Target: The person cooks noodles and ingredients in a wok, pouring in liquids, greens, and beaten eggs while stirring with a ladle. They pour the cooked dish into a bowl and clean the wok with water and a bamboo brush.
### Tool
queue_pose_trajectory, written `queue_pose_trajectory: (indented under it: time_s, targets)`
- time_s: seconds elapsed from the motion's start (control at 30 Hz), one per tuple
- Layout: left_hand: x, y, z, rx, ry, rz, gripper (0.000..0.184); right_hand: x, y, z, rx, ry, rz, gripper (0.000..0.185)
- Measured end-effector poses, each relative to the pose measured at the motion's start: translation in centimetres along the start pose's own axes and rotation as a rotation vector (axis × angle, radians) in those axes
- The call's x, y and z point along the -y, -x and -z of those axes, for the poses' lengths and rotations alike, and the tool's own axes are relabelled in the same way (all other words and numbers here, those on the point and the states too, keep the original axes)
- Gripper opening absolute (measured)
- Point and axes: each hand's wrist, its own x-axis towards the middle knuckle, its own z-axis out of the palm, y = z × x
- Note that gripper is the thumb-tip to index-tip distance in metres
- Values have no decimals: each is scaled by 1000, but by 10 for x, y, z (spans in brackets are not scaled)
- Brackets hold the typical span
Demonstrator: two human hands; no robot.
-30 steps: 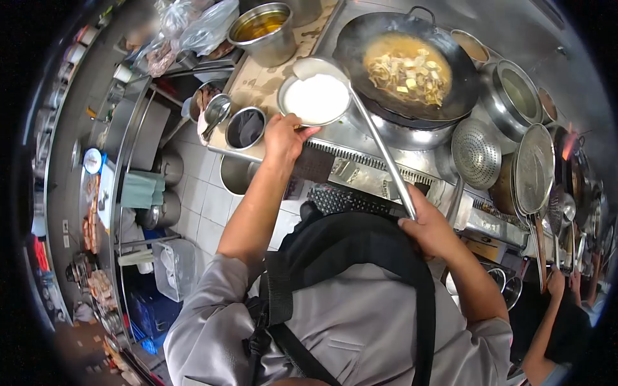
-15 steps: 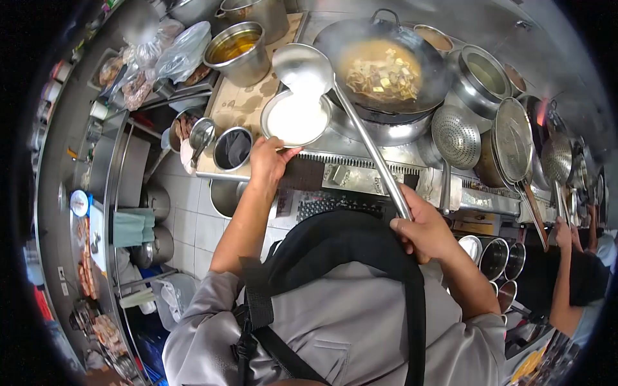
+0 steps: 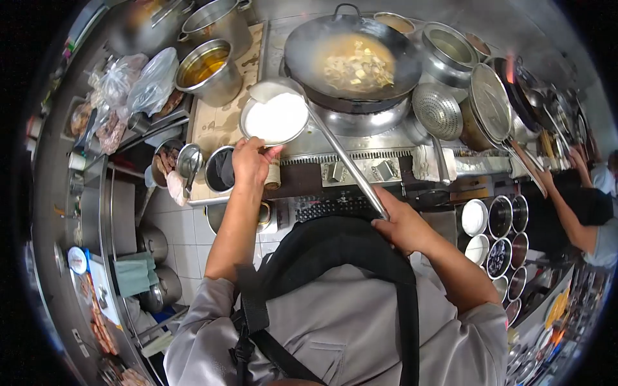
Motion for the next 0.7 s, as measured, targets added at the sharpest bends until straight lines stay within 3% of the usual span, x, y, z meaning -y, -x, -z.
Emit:
queue_pose_trajectory:
  time_s: [0.03,0.07,0.17,0.2,0.27,0.33,0.4,0.47,0.7]
  targets:
    - [5,-6,6,9,-41,3,17,24,6,5,91,-339,-189,67]
    - [7,-9,9,19,-82,1,22,26,7,5,80,-342,-193,67]
    - [14,-14,17,15,-80,36,22,30,12,6,176,-1025,-250,63]
    - [16,-15,20,4,-76,46,22,33,15,6,174,-1025,-254,63]
    - [18,-16,25,21,-79,51,22,38,17,4,214,-1363,-258,63]
    - [18,-13,28,34,-87,60,22,39,16,-1,179,-1244,-217,64]
    - [13,-10,24,58,-30,76,9,41,16,-5,140,-1122,-170,64]
    - [9,-7,22,68,-37,86,9,48,19,-7,51,-776,-116,65]
    - [-3,-4,15,108,-32,73,11,44,22,-19,-111,-344,-106,71]
